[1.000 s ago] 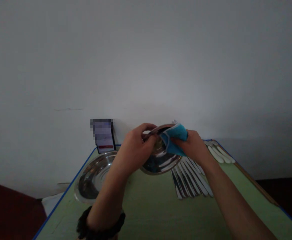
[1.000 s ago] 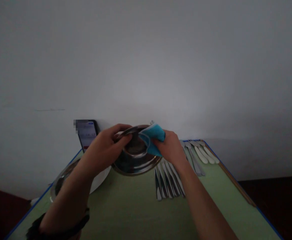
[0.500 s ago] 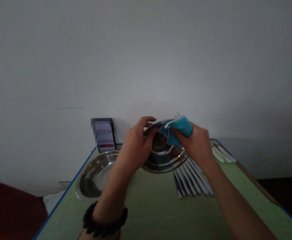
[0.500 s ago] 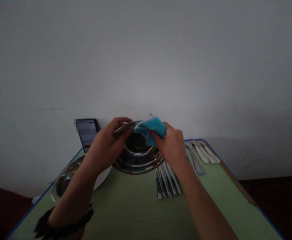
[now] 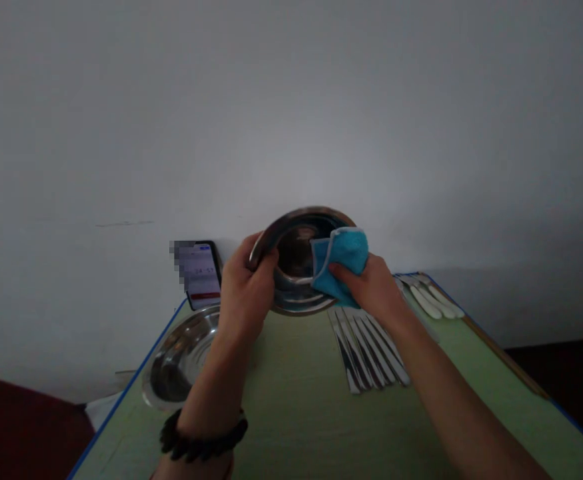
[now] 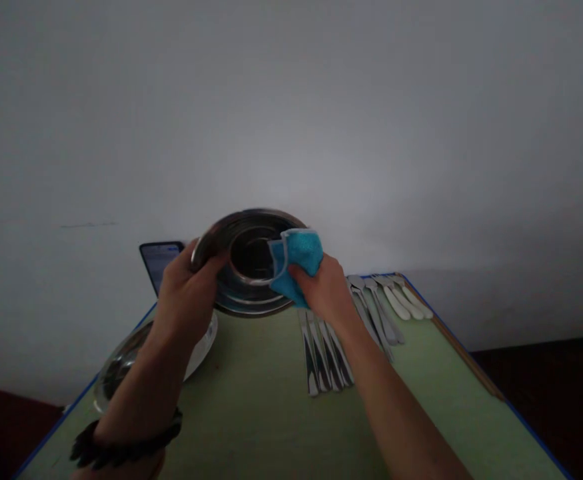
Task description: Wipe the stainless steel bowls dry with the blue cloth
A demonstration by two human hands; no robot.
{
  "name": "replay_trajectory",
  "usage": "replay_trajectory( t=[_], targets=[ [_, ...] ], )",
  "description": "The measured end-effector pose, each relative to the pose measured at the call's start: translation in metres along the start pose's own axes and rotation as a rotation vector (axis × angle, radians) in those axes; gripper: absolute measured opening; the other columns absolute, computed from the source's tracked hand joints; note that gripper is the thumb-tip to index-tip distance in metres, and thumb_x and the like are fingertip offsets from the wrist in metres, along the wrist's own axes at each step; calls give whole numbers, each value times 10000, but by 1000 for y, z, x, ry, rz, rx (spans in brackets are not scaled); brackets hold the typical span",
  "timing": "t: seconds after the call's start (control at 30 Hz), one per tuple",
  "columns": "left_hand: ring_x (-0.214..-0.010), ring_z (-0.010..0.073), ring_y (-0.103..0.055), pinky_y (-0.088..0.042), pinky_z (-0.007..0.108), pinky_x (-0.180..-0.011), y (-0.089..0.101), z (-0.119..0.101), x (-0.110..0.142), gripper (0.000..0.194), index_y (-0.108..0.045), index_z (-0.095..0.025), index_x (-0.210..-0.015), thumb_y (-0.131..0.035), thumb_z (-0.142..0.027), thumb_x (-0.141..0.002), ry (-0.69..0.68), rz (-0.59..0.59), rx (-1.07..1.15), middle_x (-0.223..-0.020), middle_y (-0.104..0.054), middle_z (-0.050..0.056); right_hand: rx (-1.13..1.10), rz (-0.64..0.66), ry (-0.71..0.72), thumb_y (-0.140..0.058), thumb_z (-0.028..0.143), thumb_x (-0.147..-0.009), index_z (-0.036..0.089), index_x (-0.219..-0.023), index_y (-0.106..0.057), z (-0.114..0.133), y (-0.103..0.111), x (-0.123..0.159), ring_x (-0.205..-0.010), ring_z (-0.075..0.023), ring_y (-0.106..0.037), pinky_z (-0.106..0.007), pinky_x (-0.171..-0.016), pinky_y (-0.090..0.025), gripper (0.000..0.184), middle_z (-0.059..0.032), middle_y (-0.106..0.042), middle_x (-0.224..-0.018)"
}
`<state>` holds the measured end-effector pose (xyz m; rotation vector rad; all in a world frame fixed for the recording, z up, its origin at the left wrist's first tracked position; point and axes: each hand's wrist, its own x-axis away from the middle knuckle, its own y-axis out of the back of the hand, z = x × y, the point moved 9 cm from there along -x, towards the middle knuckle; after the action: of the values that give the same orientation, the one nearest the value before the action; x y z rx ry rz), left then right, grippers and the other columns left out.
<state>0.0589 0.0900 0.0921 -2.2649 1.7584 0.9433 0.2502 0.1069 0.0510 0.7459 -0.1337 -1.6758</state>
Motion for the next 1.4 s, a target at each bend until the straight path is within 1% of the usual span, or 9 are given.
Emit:
replay_trajectory(
  t=[0.2, 0.37, 0.63, 0.83, 0.97, 1.03, 1.17, 1.27, 1.4],
  targets=[
    [-727, 157, -612, -462, 261, -635, -27, 1, 7, 274, -581, -196, -1045, -498, -286, -801, 49, 342, -149, -808, -672, 14, 256, 75, 121, -537, 275, -772, 173, -836, -651, 13, 16, 0, -711, -202, -628, -285, -625, -419, 166, -75, -691, -791],
    [-840, 171, -622, -473, 304, -751, -48, -1, 18, 268, -563, -187, -1061, -485, -250, -812, -58, 557, -171, -957, -667, 54, 355, 137, 176, -560, 246, -759, 201, -834, -652, 23, 10, 5, -672, -196, -620, -290, -605, -411, 127, -58, -689, -751],
    [-950, 138, -589, -452, 246, -853, -16, -23, 6, 268, -570, -192, -1095, -468, -251, -855, -168, 72, 114, -1050, -649, 26, -14, -253, 104, -565, 434, -753, 155, -733, -607, 11, 35, 1, -608, -171, -576, -294, -581, -429, 283, -33, -646, -667],
    [-1018, 158, -579, -457, 255, -883, -4, 8, 10, 292, -583, -203, -1108, -481, -288, -848, 21, -253, 406, -1073, -644, 23, -300, -12, -7, -546, 418, -768, 147, -850, -633, -4, -15, 2, -724, -189, -629, -312, -679, -469, 297, -60, -696, -816],
    [-1030, 179, -579, -450, 297, -911, -16, 25, 12, 312, -575, -194, -1131, -467, -276, -850, 83, -250, 471, -1102, -639, 39, -183, 280, -21, -524, 482, -770, 168, -839, -667, -7, -22, 2, -755, -215, -641, -320, -686, -465, 353, -69, -703, -830],
    [-1068, 183, -560, -423, 314, -953, -19, 25, 11, 332, -563, -211, -1162, -474, -258, -846, 69, -223, 449, -1154, -620, 25, 43, 207, -70, -519, 508, -760, 163, -713, -652, -17, 1, -4, -632, -219, -620, -315, -582, -441, 373, -70, -676, -677],
    [-1220, 164, -435, -309, 313, -1056, -16, 14, 6, 418, -463, -278, -1275, -451, -231, -860, -26, -167, 356, -1341, -474, -33, 234, -175, -64, -512, 491, -766, 167, -614, -569, -14, 57, -8, -577, -203, -567, -303, -531, -387, 363, -53, -599, -593],
    [-1265, 172, -378, -273, 339, -1077, -13, 15, 3, 432, -420, -308, -1303, -436, -278, -872, -11, -120, 322, -1376, -427, -48, 21, -313, -55, -509, 533, -759, 175, -653, -568, -10, 66, -3, -630, -198, -568, -309, -574, -414, 378, -38, -601, -637],
    [-1256, 181, -391, -256, 361, -1082, -15, 20, 3, 431, -414, -306, -1308, -422, -332, -877, 31, -67, 286, -1367, -442, -28, -562, -216, -245, -512, 561, -752, 192, -854, -616, -18, 35, -2, -775, -216, -607, -360, -697, -474, 396, -51, -664, -821]
  ],
)
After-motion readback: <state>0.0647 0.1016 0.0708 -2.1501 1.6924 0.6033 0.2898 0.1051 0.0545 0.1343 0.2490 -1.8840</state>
